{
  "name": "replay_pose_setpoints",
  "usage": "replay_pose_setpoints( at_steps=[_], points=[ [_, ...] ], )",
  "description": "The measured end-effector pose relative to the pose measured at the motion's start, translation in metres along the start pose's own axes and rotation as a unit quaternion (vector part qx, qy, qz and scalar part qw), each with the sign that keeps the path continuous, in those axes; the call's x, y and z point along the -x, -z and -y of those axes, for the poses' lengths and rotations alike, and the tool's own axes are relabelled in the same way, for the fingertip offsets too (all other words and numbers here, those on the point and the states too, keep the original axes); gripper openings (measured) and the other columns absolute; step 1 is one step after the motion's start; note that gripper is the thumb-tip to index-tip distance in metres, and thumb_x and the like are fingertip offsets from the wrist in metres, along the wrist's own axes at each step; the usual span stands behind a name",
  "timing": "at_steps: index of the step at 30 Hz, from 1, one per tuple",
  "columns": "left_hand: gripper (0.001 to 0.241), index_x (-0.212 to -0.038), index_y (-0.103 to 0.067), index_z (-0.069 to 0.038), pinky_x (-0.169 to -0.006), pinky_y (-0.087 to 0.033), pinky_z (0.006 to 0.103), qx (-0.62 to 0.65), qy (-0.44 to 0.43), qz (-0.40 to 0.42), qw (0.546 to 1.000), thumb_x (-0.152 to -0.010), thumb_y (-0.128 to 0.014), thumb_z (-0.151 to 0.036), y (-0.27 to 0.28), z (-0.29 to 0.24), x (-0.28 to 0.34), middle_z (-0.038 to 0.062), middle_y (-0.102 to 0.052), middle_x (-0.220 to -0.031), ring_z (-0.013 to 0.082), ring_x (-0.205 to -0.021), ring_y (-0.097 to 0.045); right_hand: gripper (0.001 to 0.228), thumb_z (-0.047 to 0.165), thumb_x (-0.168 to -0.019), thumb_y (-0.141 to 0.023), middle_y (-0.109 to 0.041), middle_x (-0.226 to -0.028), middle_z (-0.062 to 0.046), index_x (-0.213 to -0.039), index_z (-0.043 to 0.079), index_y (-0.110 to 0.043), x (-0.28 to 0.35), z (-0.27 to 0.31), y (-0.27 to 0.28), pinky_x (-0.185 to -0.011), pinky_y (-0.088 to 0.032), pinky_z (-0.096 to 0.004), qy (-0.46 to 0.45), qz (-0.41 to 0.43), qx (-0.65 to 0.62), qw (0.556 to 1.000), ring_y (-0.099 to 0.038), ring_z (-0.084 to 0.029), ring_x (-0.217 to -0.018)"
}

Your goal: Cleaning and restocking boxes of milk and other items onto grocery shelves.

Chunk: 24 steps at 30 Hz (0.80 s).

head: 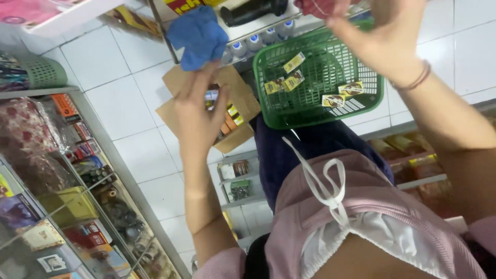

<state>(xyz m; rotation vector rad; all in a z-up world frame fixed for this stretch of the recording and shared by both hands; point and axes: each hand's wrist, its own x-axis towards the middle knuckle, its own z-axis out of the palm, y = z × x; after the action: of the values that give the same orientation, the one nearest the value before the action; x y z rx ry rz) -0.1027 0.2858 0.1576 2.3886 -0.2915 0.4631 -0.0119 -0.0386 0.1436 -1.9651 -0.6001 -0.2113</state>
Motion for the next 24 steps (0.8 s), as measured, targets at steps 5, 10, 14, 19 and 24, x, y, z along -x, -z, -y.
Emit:
replay_pose_setpoints(
  at_steps=[5,10,14,19,24],
  points=[
    [0.035,-0.123,-0.069,-0.010,-0.078,-0.057,0.0469,0.050,0.215,0.160,0.962,-0.088,-0.070,-0.011,-0.159,0.076,0.100,0.020,-0.073,-0.106,0.0381,-0.089,-0.072,0.044,-0.008,-0.100,-0.072,-0.067,-0.104,-0.005,-0.141,0.001,-0.059,0.123,-0.122,-0.004,-0.089,-0.060,-0.028,-0.197,0.044,-0.074,0.977,-0.069,-0.014,-0.097],
    [0.034,-0.117,-0.070,-0.010,-0.079,-0.057,0.0504,-0.044,0.293,0.256,0.920,-0.086,-0.074,-0.022,-0.329,0.120,0.185,0.018,-0.073,-0.106,0.0390,-0.093,-0.071,0.040,-0.001,-0.092,-0.071,-0.072,-0.100,-0.012,-0.131,0.003,-0.064,0.235,-0.234,0.000,-0.076,-0.059,-0.032,-0.314,0.097,0.044,0.944,-0.071,-0.020,-0.088],
    [0.030,-0.117,-0.069,-0.013,-0.088,-0.059,0.0489,-0.120,0.338,0.374,0.855,-0.088,-0.072,-0.022,-0.423,0.130,0.207,0.015,-0.072,-0.115,0.0361,-0.106,-0.071,0.036,0.010,-0.091,-0.074,-0.075,-0.102,-0.017,-0.125,0.004,-0.066,0.255,-0.252,0.014,-0.072,-0.059,-0.037,-0.345,0.184,0.081,0.917,-0.072,-0.025,-0.078],
    [0.051,-0.134,-0.056,-0.018,-0.087,-0.056,0.0530,-0.163,0.273,0.363,0.876,-0.084,-0.069,-0.014,-0.527,0.182,0.196,0.021,-0.054,-0.144,0.0396,-0.126,-0.057,0.042,0.014,-0.091,-0.069,-0.077,-0.097,-0.016,-0.134,0.010,-0.065,0.292,-0.288,0.050,-0.077,-0.061,-0.038,-0.423,0.253,0.142,0.858,-0.075,-0.027,-0.084],
    [0.047,-0.139,-0.052,-0.023,-0.086,-0.054,0.0608,-0.192,0.331,0.350,0.855,-0.094,-0.062,-0.017,-0.591,0.195,0.224,0.016,-0.052,-0.143,0.0407,-0.138,-0.047,0.040,0.012,-0.093,-0.066,-0.078,-0.103,-0.013,-0.133,0.012,-0.065,0.342,-0.295,0.095,-0.079,-0.063,-0.037,-0.439,0.282,0.155,0.839,-0.077,-0.025,-0.088]
  ],
)
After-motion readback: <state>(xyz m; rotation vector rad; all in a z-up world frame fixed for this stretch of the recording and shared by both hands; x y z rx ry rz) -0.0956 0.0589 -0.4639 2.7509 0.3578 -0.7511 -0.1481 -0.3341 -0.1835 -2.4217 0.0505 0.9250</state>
